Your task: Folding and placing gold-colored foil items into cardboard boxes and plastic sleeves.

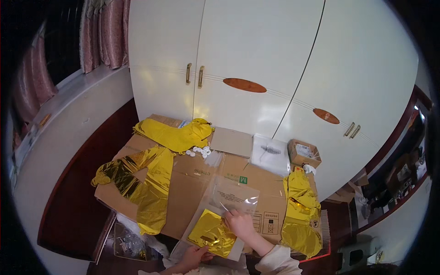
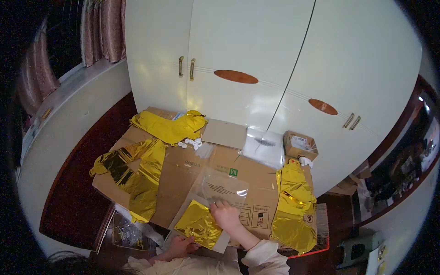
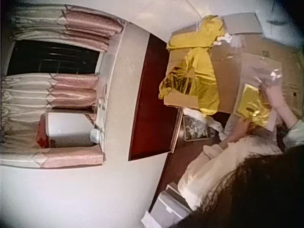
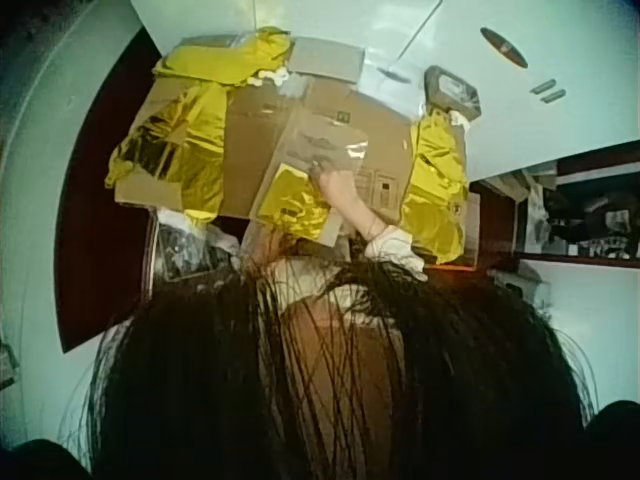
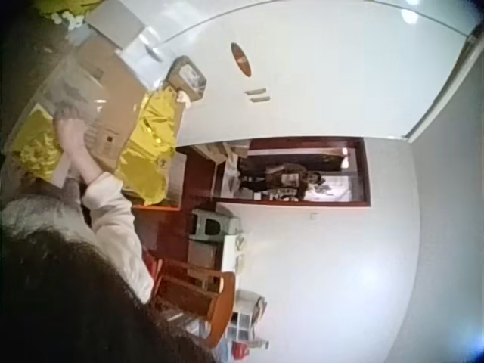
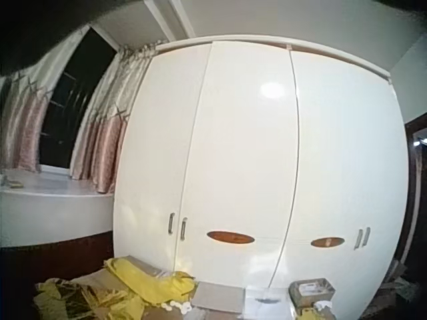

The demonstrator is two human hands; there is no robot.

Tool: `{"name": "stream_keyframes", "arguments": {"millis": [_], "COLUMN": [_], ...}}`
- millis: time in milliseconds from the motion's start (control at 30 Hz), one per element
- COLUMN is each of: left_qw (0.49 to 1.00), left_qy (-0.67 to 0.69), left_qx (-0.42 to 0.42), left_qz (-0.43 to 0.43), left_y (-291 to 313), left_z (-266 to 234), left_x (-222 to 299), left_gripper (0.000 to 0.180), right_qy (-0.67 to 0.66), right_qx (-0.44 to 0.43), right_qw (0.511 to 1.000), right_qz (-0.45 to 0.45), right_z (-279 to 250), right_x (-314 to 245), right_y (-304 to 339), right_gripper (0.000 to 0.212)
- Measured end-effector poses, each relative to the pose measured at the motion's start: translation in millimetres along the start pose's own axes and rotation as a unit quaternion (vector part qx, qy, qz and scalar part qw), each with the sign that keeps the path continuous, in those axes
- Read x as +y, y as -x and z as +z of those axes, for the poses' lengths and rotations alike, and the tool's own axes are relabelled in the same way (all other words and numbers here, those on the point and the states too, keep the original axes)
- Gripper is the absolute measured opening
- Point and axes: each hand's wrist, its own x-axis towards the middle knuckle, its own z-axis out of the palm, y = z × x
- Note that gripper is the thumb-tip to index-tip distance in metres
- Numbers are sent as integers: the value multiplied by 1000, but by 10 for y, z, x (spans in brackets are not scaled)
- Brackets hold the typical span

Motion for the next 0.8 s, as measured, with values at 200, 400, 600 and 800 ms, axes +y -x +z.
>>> {"name": "stream_keyframes", "arguments": {"millis": [200, 400, 600, 800], "left_qw": [1000, 999, 996, 991], "left_qy": [5, 5, 5, 23], "left_qx": [-6, 8, 22, 32], "left_qz": [23, 37, 82, 130], "left_y": [-20, 46, -14, -192], "left_z": [-6, 47, 165, 246], "left_x": [18, 83, 162, 217], "left_gripper": [28, 25, 24, 23], "right_qy": [66, 53, 56, 67], "right_qx": [10, -7, -27, -18], "right_qw": [996, 997, 995, 994], "right_qz": [-53, -62, -75, -81], "right_z": [-16, -34, -78, -175], "right_x": [-144, -221, -341, -467], "right_y": [-30, -20, 33, 76], "right_gripper": [9, 9, 10, 17]}}
